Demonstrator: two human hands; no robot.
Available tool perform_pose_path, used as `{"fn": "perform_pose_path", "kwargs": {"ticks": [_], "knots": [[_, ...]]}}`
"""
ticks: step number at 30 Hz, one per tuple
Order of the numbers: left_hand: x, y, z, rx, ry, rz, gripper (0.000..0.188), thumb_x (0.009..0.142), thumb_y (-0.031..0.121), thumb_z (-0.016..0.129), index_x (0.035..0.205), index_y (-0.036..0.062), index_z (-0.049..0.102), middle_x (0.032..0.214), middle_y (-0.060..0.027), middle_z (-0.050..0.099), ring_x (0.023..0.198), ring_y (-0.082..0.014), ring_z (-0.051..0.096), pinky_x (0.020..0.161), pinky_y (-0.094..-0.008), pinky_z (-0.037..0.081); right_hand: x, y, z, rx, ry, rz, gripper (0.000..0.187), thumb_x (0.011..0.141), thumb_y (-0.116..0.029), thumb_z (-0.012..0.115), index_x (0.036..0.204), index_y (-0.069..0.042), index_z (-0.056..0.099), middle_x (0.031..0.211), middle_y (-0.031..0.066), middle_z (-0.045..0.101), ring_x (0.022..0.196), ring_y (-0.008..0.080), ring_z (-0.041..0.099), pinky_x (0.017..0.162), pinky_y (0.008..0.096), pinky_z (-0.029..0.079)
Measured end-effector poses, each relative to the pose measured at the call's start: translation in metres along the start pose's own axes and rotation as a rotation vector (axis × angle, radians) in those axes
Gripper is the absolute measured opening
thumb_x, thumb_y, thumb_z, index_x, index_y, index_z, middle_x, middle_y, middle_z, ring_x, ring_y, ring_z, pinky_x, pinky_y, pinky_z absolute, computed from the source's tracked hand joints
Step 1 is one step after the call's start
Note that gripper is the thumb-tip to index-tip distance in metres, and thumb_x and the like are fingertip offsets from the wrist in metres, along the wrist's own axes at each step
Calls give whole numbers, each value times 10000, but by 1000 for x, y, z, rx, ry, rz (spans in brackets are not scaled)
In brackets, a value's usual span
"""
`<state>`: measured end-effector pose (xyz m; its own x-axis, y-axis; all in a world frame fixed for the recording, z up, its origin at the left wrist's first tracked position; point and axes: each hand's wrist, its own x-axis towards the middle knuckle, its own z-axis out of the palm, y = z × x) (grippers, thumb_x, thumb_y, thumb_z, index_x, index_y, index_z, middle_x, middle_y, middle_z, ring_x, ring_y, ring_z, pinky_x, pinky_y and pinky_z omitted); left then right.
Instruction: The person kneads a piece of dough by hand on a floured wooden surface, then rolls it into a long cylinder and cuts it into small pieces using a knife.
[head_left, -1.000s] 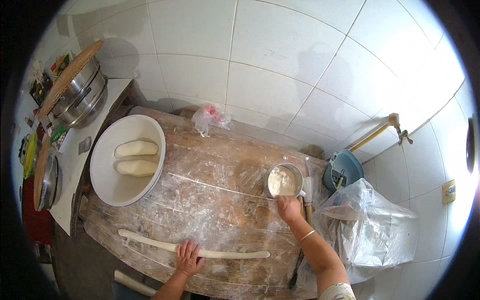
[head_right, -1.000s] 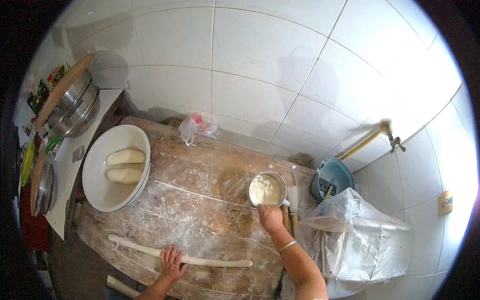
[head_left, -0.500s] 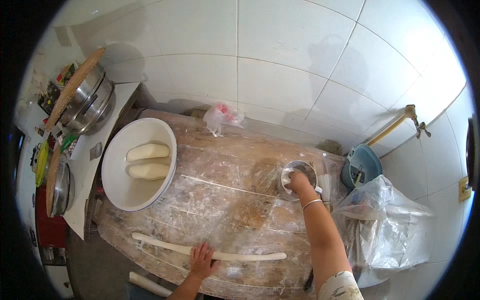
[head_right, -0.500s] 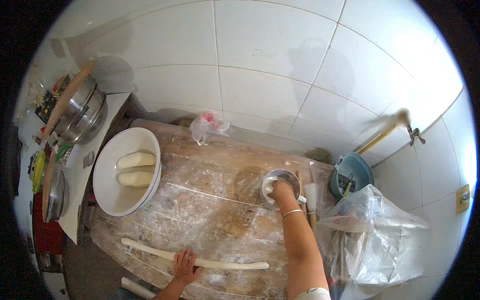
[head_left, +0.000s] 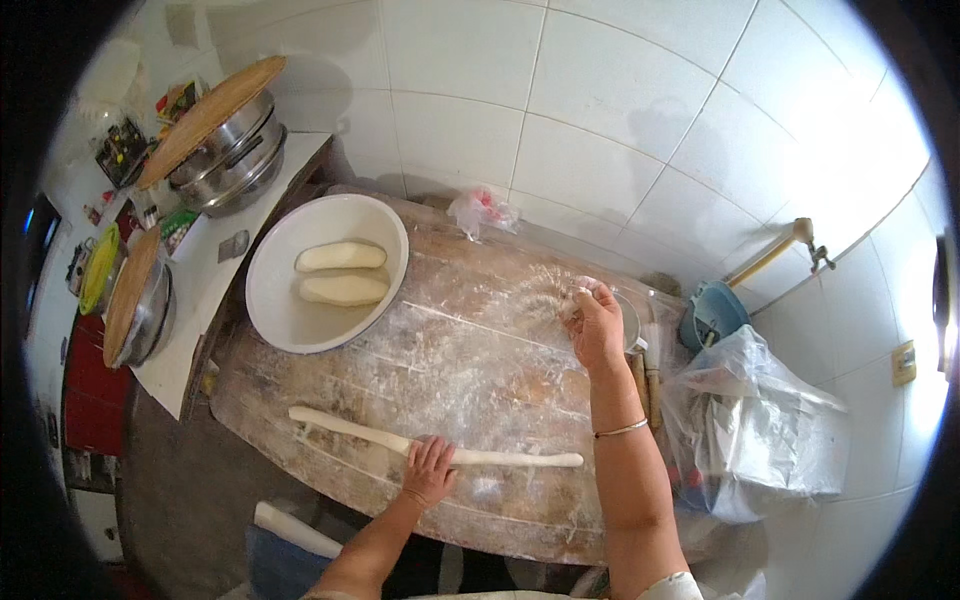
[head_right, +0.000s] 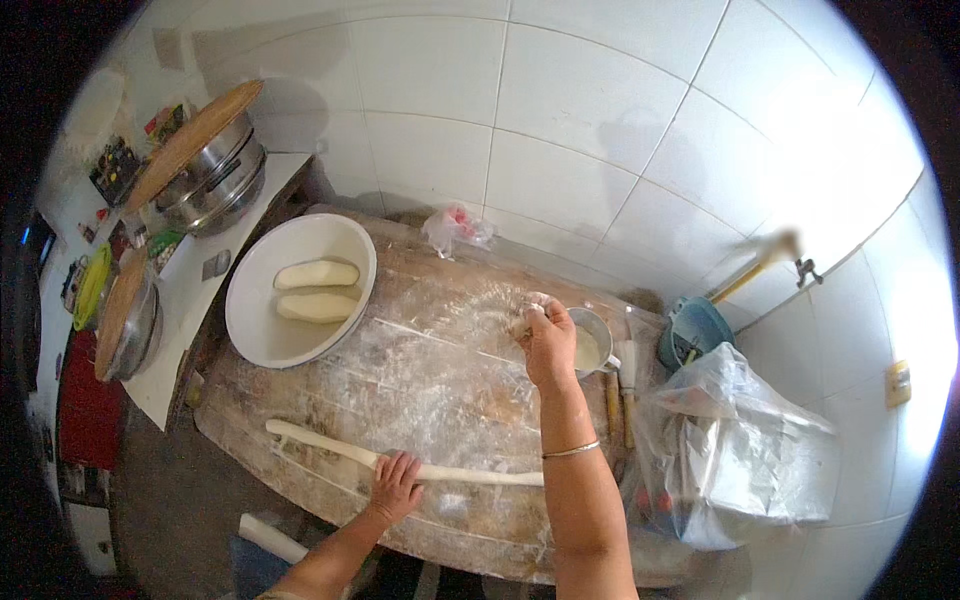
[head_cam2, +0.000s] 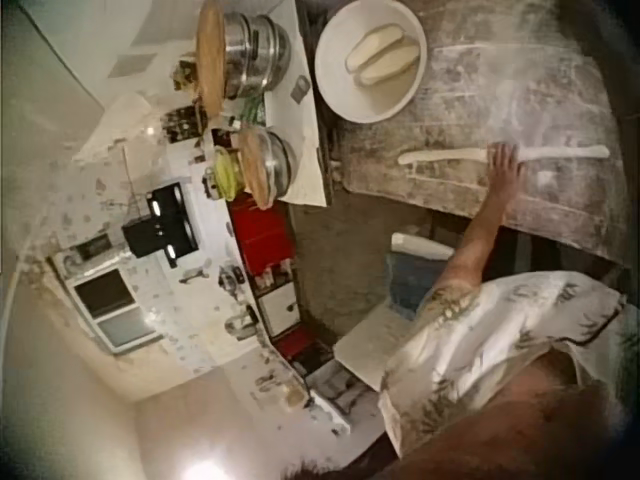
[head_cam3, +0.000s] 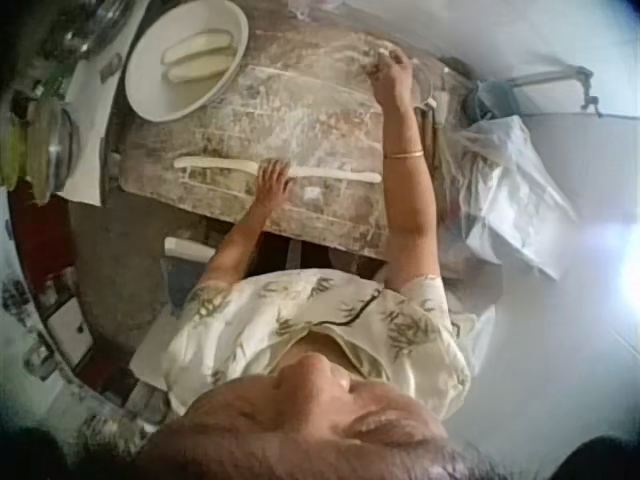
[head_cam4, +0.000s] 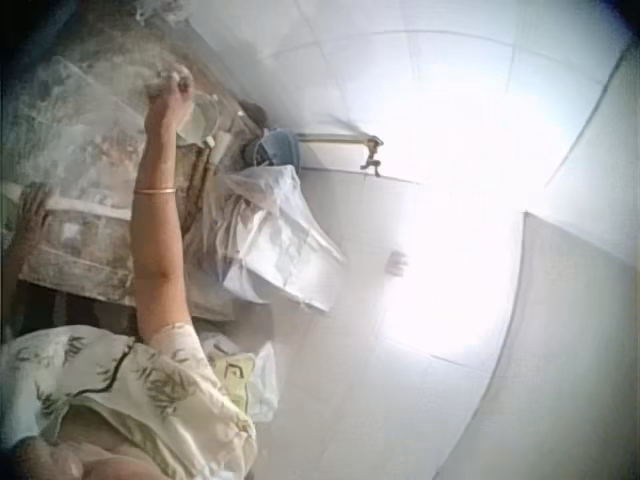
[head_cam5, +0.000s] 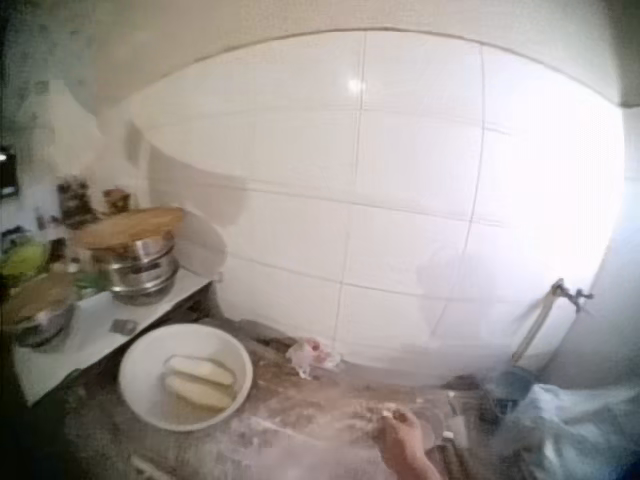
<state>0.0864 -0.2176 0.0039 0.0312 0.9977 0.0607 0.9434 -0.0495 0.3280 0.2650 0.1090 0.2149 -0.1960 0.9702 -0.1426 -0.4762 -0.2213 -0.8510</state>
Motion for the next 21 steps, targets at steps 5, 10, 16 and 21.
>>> {"fn": "perform_pose_path", "kwargs": {"ticks": [5,10,16,21], "knots": [[-57,2,-26,89,-65,125,614,838,265,662,1390,111,442,1450,-128,371,1349,-323,331,1106,-582,214,-84,-34,-59,-449,-33,162,179,902,-85,577,1005,54,622,830,60,628,711,152,597,621,267,479],[-29,0,-18,105,-312,245,586,948,358,496,1473,142,348,1565,-127,221,1449,-296,188,1164,-540,107,-157,25,-244,-424,70,283,246,898,-87,565,1124,8,590,836,101,657,747,188,630,609,290,493],[102,-29,-44,126,-289,-20,563,983,372,422,1475,115,326,1562,-139,222,1448,-322,170,1168,-524,103,-166,48,-64,-80,229,37,279,930,-123,570,1183,-8,568,1024,117,662,906,211,642,783,346,530],[139,-47,-48,-234,31,-299,489,962,213,481,1421,72,390,1498,-205,310,1384,-381,278,1126,-486,249,-201,113,-59,-1057,-51,169,357,934,-212,592,1178,48,606,1125,246,648,1082,312,611,942,403,463]]}}
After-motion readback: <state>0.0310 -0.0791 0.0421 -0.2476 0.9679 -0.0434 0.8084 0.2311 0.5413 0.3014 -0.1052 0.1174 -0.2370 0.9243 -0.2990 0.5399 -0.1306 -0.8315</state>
